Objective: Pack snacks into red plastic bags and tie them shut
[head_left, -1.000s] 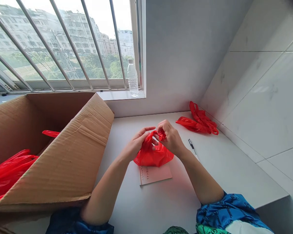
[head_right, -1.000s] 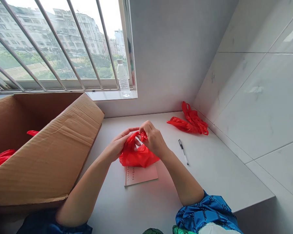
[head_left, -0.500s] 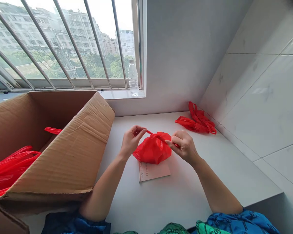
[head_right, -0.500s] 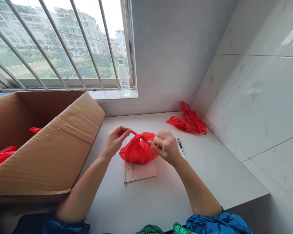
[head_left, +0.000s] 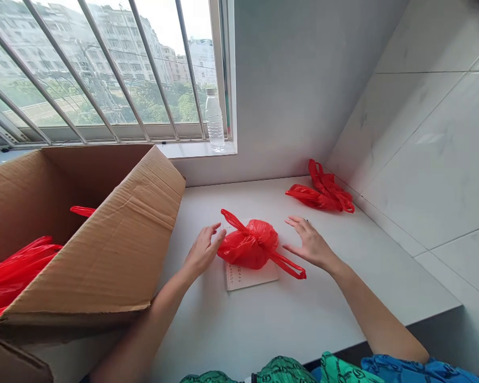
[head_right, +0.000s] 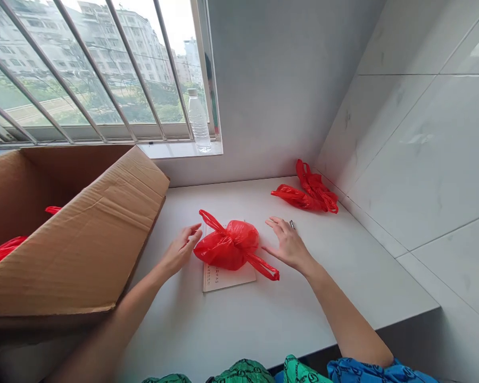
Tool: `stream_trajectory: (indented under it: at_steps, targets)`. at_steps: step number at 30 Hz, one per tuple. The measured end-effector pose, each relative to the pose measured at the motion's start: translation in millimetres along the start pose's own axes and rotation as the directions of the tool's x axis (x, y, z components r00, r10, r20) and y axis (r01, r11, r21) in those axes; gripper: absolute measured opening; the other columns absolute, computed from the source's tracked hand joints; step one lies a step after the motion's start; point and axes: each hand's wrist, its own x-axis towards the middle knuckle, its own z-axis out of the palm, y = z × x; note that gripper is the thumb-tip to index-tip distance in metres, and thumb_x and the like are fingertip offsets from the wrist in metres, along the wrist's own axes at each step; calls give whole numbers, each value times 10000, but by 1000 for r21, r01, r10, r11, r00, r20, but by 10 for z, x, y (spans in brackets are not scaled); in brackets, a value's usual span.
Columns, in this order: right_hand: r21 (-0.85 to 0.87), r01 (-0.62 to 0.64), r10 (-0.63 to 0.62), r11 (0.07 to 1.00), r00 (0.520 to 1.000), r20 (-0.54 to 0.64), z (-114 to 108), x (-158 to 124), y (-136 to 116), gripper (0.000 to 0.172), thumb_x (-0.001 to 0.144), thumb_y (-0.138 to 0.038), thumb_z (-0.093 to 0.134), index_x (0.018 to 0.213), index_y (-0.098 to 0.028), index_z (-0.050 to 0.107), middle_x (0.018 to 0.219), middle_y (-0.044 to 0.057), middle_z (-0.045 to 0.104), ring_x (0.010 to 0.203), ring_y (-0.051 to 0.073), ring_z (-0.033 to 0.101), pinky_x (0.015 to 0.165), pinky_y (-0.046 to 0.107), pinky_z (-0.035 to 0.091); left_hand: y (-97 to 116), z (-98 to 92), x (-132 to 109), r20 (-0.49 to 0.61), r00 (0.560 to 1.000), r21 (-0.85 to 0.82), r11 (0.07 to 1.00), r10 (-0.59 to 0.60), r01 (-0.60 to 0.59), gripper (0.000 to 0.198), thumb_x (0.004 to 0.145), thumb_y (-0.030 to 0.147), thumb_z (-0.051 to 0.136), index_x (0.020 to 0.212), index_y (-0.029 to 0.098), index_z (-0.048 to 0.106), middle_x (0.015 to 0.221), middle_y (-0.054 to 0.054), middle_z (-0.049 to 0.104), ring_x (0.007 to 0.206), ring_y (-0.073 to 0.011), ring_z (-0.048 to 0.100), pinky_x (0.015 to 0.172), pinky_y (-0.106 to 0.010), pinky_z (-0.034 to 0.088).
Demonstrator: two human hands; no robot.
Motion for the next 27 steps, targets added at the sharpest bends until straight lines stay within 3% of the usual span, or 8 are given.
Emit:
stream_trajectory:
  at_steps: [3, 6, 10, 15, 27]
  targets:
    - [-76, 296, -288, 952, 953, 96, 227, 232, -143, 881, 852, -443, 669, 1581, -256, 211, 1641, 117, 241, 1505, 310, 241, 1201, 552, 234, 243, 185, -99, 43, 980, 215, 956, 196, -201, 602, 938, 647, 446, 1352, 220, 534, 1431, -143, 517, 1311, -327, 491, 1071, -514, 414]
    - [-38, 411, -402, 911, 904, 146, 477, 460, -306, 1019, 830, -412, 678, 1610, -233, 47, 1653, 116, 207, 1536, 282, 157, 1235, 555, 128, 347, 395, -52, 66, 923, 348, 858, 380, -378, 607, 924, 619, 506, 1358, 195, 512, 1447, -157, 507, 1339, -337, 470, 1128, -540, 361]
    - [20, 337, -333, 941, 920, 205, 736, 597, -323, 1013, 826, -458, 684, 1611, -207, 94, 1631, 121, 275, 1528, 289, 191, 1228, 556, 169, 145, 540, 90, 86, 909, 433, 807, 407, -402, 634, 977, 552, 438, 1443, 122, 419, 1513, -195, 446, 1443, -329, 370, 1182, -525, 313]
    - [11, 304, -300, 953, 934, 196, 886, 578, -205, 986, 823, -596, 674, 1596, -196, 211, 1626, 119, 286, 1520, 295, 215, 1233, 530, 183, -117, 608, 138, 126, 911, 483, 778, 393, -402, 663, 995, 564, 373, 1441, 76, 434, 1532, -199, 430, 1463, -316, 348, 1219, -512, 263]
    - [12, 302, -296, 953, 925, 239, 1015, 542, -136, 884, 869, -606, 615, 1569, -167, 299, 1603, 128, 338, 1509, 283, 254, 1246, 528, 174, -209, 707, 132, 127, 910, 488, 774, 395, -403, 657, 1006, 563, 343, 1474, 110, 421, 1524, -160, 459, 1459, -298, 357, 1222, -514, 255]
